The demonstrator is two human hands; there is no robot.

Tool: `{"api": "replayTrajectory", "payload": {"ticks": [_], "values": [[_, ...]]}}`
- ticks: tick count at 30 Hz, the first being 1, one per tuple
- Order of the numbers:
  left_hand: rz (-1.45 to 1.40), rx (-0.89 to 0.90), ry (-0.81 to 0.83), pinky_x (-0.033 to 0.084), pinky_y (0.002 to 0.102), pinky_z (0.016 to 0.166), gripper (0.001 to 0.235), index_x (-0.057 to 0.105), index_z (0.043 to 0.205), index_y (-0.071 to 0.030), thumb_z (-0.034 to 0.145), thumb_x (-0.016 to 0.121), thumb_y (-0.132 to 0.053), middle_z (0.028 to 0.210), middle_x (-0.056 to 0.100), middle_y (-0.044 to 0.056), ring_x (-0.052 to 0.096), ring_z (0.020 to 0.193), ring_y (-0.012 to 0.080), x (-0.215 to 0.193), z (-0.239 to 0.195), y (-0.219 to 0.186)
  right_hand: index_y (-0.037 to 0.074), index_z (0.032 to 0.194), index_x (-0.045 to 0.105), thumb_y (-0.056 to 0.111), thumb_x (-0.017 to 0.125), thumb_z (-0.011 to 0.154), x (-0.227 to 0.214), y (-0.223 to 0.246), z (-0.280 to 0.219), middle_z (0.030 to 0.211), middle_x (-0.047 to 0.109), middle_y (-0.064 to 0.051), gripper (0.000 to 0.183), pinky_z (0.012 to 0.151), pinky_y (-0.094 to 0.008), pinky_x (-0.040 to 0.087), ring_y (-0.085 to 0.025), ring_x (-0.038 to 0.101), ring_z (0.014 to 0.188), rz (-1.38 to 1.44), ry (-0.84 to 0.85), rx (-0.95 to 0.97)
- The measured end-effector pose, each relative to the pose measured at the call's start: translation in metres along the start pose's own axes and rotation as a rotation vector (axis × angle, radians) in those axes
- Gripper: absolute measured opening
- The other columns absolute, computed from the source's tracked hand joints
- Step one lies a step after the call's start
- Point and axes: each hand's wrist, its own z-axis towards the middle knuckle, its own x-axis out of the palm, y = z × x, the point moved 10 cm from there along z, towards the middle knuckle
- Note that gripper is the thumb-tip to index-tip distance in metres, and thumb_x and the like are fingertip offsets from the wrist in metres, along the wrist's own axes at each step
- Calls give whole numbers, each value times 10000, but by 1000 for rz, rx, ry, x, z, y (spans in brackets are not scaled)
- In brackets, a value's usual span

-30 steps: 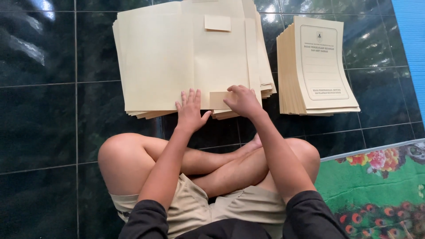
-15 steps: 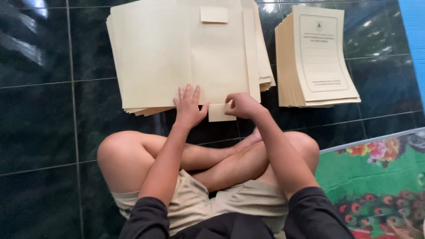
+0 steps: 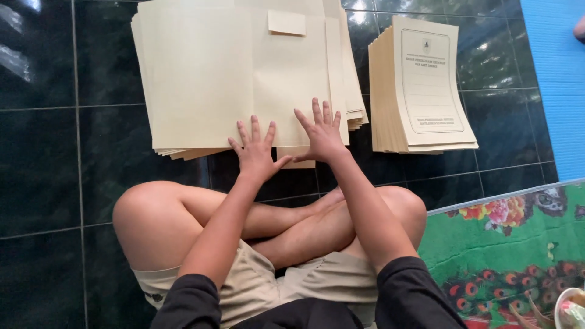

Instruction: Folding the internal flaps of document covers and stacking them neatly on the floor.

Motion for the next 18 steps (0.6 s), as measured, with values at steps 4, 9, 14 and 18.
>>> {"api": "replayTrajectory", "payload": {"ticks": [4,9,14,18], "values": [[36,-31,9,221,832,1086,963,231,1654,-303,874,673,-655,1718,35,194,-8,1538,542,13,10,9,327,1660,196,608,890,671,31,-5,18,1700,184,-203,1241,1174,-721,231,-450,186,1557,-13,20,-17],[14,-40,38,233,871,1036,943,238,1649,-312,883,652,-671,1723,40,173,-8,1541,533,8,7,8,341,1662,169,760,783,688,37,-9,17,1712,166,-187,1226,1177,-693,267,-434,176,1568,-21,31,-19],[-13,-107,105,269,881,1001,901,256,1643,-313,905,478,-779,1740,61,113,18,1567,470,-14,-9,4,257,1647,251,813,350,939,25,-26,5,1714,200,-159,905,1207,-717,115,-330,138,1598,68,72,119],[-26,-159,131,261,885,1001,846,265,1637,-332,941,298,-812,1748,72,63,15,1581,429,-12,-10,8,158,1625,324,761,196,1013,16,-46,-6,1713,212,-165,868,1210,-709,26,-280,89,1610,-24,95,255]]}}
